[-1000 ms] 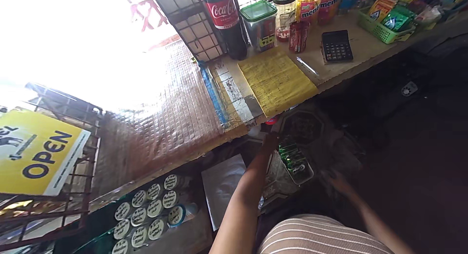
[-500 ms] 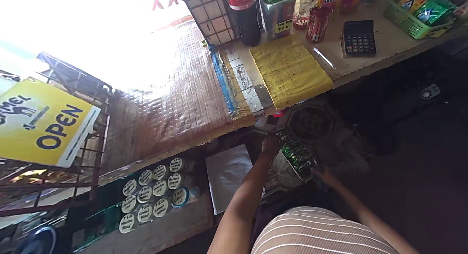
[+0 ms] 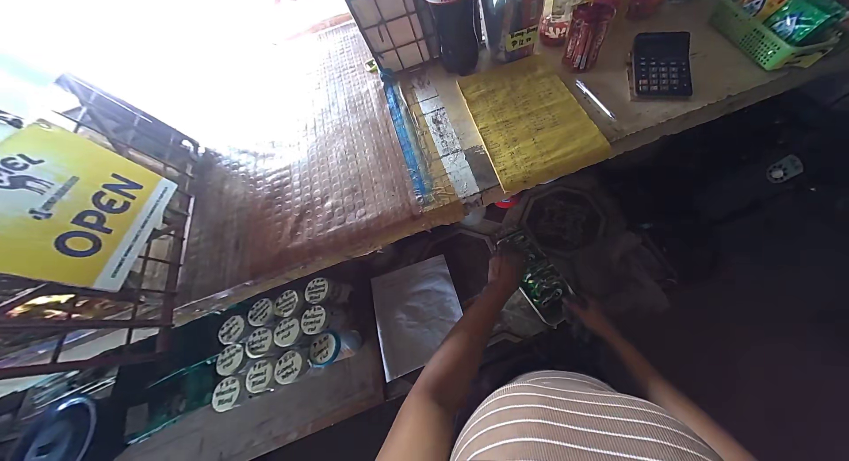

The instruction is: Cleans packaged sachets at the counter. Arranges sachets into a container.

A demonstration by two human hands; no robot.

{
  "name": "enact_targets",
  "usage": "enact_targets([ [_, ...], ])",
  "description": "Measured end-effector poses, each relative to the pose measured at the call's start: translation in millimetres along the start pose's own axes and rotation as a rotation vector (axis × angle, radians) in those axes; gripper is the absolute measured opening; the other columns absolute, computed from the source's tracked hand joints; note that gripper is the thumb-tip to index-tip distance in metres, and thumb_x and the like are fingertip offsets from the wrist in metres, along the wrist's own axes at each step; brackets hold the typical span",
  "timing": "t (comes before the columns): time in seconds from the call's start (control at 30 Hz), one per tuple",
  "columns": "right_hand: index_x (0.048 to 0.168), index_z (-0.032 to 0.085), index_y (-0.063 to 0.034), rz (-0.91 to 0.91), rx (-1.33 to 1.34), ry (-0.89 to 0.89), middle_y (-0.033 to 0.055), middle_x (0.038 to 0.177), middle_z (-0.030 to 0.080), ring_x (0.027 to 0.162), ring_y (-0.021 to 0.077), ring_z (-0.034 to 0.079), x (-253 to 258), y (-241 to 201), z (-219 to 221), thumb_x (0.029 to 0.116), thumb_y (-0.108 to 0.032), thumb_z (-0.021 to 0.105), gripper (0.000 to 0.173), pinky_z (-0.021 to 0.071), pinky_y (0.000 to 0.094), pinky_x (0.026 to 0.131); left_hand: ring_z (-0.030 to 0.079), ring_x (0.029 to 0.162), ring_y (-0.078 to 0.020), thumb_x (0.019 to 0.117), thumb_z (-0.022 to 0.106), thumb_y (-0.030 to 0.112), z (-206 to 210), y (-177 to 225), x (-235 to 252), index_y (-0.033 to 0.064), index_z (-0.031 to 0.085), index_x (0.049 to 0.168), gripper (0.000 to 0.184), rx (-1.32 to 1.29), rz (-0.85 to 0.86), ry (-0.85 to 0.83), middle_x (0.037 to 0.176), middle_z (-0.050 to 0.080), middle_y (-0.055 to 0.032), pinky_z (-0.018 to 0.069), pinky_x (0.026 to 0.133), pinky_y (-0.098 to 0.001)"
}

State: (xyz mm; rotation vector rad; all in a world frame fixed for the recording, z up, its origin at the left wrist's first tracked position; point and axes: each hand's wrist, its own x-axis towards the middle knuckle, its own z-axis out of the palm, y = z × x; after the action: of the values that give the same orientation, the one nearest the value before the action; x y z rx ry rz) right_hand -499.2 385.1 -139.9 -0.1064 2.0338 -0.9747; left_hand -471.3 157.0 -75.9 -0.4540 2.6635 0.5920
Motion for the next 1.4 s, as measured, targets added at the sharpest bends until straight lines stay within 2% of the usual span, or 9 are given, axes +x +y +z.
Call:
enact_targets([
  [0.2,0.145,0.048,0.0045,-0.001,0.043,-0.01,0.0283,0.129,0.062,0.117,0.0369,0.062,-5,-3,1,0.1064,-0.03,0.056,0.052,0.0465,0.0514,0.105,0.041,0.144,-0.0389,0.107,0.049,0.021,3,-8,-2,0.003,0.062,0.135,0.036,-0.031,-0.084,-0.056,0.154,0.044,-0.0207,0.0403,0.112,-0.0534],
  [0.6,0.148,0.046,0.004,-0.008,0.022,0.027,0.0301,0.142,0.054,0.133,0.0395,0.053,-2,-1,4,0.107,-0.03,0.054,0.054,0.0385,0.0514,0.114,0.046,0.14,-0.0372,0.1068,0.05,0.027,15,-26,-17,0.0066,0.066,0.132,0.036,-0.078,-0.15,0.002,0.149,0.05,-0.0194,0.0426,0.11,-0.053],
  [0.73,0.147,0.047,0.0046,-0.007,0.029,0.03,0.0305,0.14,0.055,0.131,0.0398,0.054,-2,0,4,0.1068,-0.03,0.055,0.054,0.0396,0.0517,0.113,0.056,0.13,-0.0376,0.1037,0.055,0.022,15,-20,-19,0.0048,0.07,0.124,0.031,-0.132,-0.017,0.191,0.135,0.061,-0.0209,0.047,0.105,-0.0493],
  [0.87,0.146,0.047,0.0048,-0.024,0.023,0.027,0.0305,0.137,0.057,0.128,0.0396,0.056,-2,0,3,0.1066,-0.03,0.055,0.054,0.0411,0.0518,0.111,0.048,0.136,-0.0384,0.1033,0.057,0.03,17,-9,-21,0.0057,0.068,0.128,0.036,-0.093,-0.018,0.098,0.142,0.055,-0.0215,0.0423,0.109,-0.0492],
  [0.97,0.146,0.047,0.0046,-0.026,0.037,0.035,0.0302,0.137,0.057,0.128,0.0395,0.056,1,3,5,0.1067,-0.03,0.055,0.053,0.0414,0.0521,0.111,0.056,0.127,-0.0407,0.1,0.06,0.024,35,-6,-18,0.0027,0.074,0.114,0.029,-0.093,0.091,0.246,0.13,0.062,-0.0247,0.0471,0.103,-0.0501],
  [1.07,0.149,0.045,0.0032,-0.008,0.041,0.033,0.0296,0.14,0.056,0.131,0.0393,0.055,-1,3,5,0.1067,-0.031,0.055,0.055,0.04,0.052,0.113,0.047,0.137,-0.0387,0.1028,0.056,0.026,35,8,-14,0.0046,0.072,0.122,0.033,-0.007,0.041,0.109,0.141,0.056,-0.0227,0.0409,0.11,-0.0503],
  [1.13,0.149,0.044,0.0022,-0.006,0.04,0.02,0.0287,0.135,0.059,0.124,0.0383,0.059,-1,2,4,0.1072,-0.032,0.054,0.055,0.0443,0.0521,0.108,0.042,0.142,-0.0388,0.1038,0.055,0.03,32,14,-10,0.0031,0.069,0.126,0.037,0.037,-0.02,0.037,0.148,0.05,-0.0221,0.0385,0.112,-0.0519],
  [1.23,0.148,0.045,0.0017,0.003,0.064,0.006,0.0272,0.128,0.063,0.115,0.0363,0.064,-1,2,4,0.1077,-0.031,0.052,0.053,0.0485,0.0509,0.103,0.039,0.143,-0.0391,0.1039,0.056,0.031,27,15,-8,0.0004,0.067,0.126,0.04,0.067,-0.058,-0.031,0.152,0.046,-0.0226,0.0374,0.113,-0.0516],
  [1.4,0.148,0.045,0.0014,-0.001,0.069,0.002,0.0274,0.129,0.062,0.117,0.0359,0.063,-4,-1,3,0.108,-0.031,0.052,0.052,0.0473,0.0503,0.104,0.036,0.145,-0.0396,0.1054,0.052,0.026,20,12,-20,0.0026,0.066,0.13,0.037,0.098,-0.081,-0.117,0.156,0.042,-0.0206,0.0377,0.113,-0.0527],
])
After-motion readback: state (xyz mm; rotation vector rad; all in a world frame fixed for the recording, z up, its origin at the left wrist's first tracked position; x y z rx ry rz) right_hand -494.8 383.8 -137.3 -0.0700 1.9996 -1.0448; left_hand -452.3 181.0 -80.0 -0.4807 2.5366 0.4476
